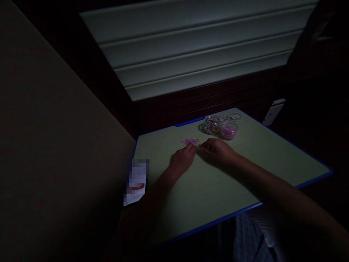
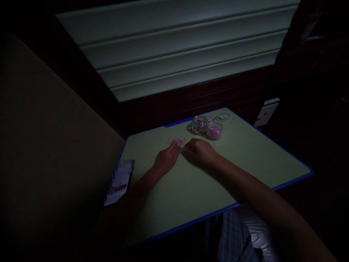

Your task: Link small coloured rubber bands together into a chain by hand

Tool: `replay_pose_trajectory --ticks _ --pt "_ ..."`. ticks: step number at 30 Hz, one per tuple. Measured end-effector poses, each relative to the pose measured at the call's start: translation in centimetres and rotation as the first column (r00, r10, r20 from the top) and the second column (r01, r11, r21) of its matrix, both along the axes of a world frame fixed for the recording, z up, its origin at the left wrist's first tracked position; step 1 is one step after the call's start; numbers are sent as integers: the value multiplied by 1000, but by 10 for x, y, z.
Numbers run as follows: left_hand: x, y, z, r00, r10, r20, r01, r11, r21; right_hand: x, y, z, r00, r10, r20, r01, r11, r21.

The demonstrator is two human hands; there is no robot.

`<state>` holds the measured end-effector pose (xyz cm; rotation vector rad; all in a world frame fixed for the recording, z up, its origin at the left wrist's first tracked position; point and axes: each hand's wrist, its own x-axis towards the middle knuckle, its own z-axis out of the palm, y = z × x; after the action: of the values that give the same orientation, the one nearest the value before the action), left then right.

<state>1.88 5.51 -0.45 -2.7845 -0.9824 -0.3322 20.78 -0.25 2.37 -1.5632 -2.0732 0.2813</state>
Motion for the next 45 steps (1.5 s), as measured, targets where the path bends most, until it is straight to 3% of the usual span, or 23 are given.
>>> replay_pose_trajectory --ticks 12,16,18,21,23,25,29,36,40,45 --pt "-1 -1 0 999 -32 -18 32 999 20 1 2 -2 998 -14 61 13 1000 12" --pt "0 0 2 1000 -27 -13 27 999 26 17 1 10 962 -169 212 151 984 99" --pt "0 -1 3 1000 -22 -7 22 1000 21 30 0 17 911 -319 260 264 938 227" --pt "1 -1 4 1000 -15 3 14 1000 20 51 -3 26 788 -553 270 457 819 346" --pt "0 -2 5 1000 -5 2 5 1000 21 62 -4 28 709 -645 285 537 756 374" --pt "0 -2 5 1000 17 1 -18 1000 21 70 -5 28 665 -670 331 571 741 353" --pt "1 -2 5 999 48 10 -47 999 -6 75 -5 26 641 -654 401 583 755 301" --pt "1 -2 6 988 151 43 -148 986 -70 71 -5 28 666 -655 356 570 756 323" --pt "-1 3 5 963 252 100 -242 965 -100 62 -5 28 725 -626 287 528 773 352" --pt "-2 7 2 944 303 132 -294 952 -89 41 -2 21 839 -481 256 407 865 293"
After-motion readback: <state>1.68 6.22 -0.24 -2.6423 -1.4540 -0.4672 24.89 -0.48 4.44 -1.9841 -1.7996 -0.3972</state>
